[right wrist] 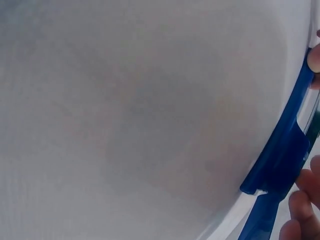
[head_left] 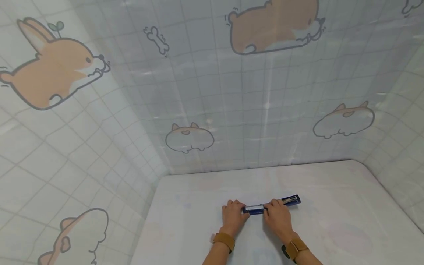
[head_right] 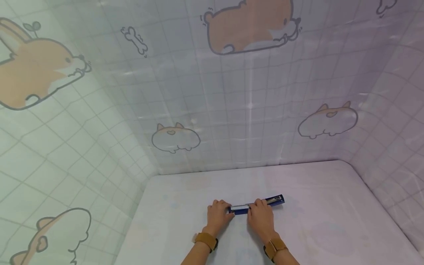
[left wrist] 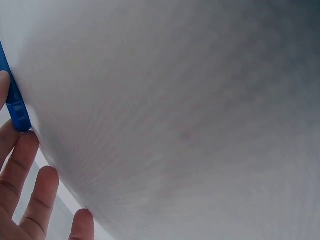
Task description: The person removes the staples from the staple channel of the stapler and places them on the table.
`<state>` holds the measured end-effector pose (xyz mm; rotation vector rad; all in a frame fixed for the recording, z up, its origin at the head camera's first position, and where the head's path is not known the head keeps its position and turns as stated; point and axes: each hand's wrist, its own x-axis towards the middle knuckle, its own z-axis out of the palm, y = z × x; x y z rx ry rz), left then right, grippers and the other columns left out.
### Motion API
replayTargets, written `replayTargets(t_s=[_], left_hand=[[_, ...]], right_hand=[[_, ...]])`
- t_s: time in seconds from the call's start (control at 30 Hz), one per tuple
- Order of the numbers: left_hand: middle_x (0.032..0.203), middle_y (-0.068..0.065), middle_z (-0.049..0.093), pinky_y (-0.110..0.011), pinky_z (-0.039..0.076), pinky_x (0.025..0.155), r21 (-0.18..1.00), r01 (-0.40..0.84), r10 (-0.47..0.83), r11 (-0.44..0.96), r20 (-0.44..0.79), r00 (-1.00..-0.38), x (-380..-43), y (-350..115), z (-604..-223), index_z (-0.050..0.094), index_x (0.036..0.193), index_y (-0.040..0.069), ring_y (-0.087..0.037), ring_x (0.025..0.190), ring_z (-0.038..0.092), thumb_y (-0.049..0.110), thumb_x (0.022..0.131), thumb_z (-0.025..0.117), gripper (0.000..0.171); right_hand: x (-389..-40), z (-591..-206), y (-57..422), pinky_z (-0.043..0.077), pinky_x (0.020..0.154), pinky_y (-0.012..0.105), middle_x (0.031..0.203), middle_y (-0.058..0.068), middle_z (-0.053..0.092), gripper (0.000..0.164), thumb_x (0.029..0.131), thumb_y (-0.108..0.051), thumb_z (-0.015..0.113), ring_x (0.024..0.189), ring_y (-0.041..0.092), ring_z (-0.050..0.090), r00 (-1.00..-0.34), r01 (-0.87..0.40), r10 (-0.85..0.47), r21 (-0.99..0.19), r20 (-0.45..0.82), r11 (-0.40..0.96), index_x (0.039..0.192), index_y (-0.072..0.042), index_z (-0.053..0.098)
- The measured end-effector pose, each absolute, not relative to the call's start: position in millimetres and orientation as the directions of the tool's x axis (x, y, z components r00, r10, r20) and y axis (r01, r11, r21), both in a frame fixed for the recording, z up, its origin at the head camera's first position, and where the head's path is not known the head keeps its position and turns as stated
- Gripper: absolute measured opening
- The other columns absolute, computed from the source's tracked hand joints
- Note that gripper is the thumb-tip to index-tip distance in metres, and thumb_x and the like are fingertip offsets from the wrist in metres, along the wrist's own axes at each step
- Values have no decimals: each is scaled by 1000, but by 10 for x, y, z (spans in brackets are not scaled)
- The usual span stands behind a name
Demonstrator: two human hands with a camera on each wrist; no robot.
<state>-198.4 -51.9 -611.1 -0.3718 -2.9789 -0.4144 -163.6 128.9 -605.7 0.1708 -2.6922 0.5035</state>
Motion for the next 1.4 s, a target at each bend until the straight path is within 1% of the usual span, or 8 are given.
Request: replayTargets(t_s=[0.33,0.57,0.63,0.73,0.83,0.97,1.17,1.4], left_hand=[[96,6,68,-35,39,71,267,248,219,931,135,-966,-1996,-523,-6124,77,103,21,-15,86,53,40,77,81,32],[90,3,66,-29,38,66,300,277,239,913,159,-958,-1977,-512,-6104,77,100,17,-13,81,51,35,76,82,31],[87,3,63,-28,38,65,329,283,240,901,165,-957,-1973,-516,-6100,77,99,16,-13,79,50,32,76,83,29],[82,3,59,-27,39,64,374,287,243,882,161,-956,-1971,-521,-6092,77,99,13,-12,76,49,28,76,83,28],[81,3,56,-26,41,64,410,282,245,867,142,-959,-1971,-525,-6085,76,100,12,-11,75,47,26,77,83,28],[81,4,56,-25,42,65,439,268,245,858,110,-963,-1972,-531,-6087,75,102,12,-10,74,47,25,78,82,28],[80,4,55,-25,41,65,443,268,254,856,93,-963,-1981,-537,-6096,75,102,12,-9,73,45,25,79,81,27],[79,6,53,-23,37,62,439,259,247,860,85,-965,-1997,-532,-6126,75,104,13,-8,72,42,27,79,81,28]], right_hand=[[-1648,-6088,1267,47,76,43,87,10,64,13,83,-11,72,84,27,54,-923,-169,-38,-316,382,933,90,-1,75],[-1660,-6019,1207,47,74,43,86,8,61,18,82,-15,73,83,25,52,-956,-147,-57,-305,287,941,93,-1,75],[-1676,-5979,1196,47,73,43,85,9,60,17,83,-14,71,82,25,52,-968,-131,-45,-344,247,930,92,0,75],[-1699,-5926,1186,48,74,43,86,10,61,18,85,-13,68,84,26,53,-985,-76,2,-445,172,892,93,1,75],[-1727,-5904,1182,49,71,42,86,9,62,20,86,-13,66,83,25,55,-993,23,83,-572,80,820,94,2,75],[-1773,-5926,1168,48,64,37,83,7,62,20,87,-15,66,76,20,55,-982,142,188,-689,-8,711,93,1,75],[-1799,-5929,1120,45,60,31,81,6,64,17,87,-16,66,70,18,55,-972,179,233,-767,-40,617,89,-1,75],[-1689,-5810,1270,46,61,32,86,10,68,23,89,-19,66,74,20,58,-953,211,299,-824,-53,526,95,2,74]])
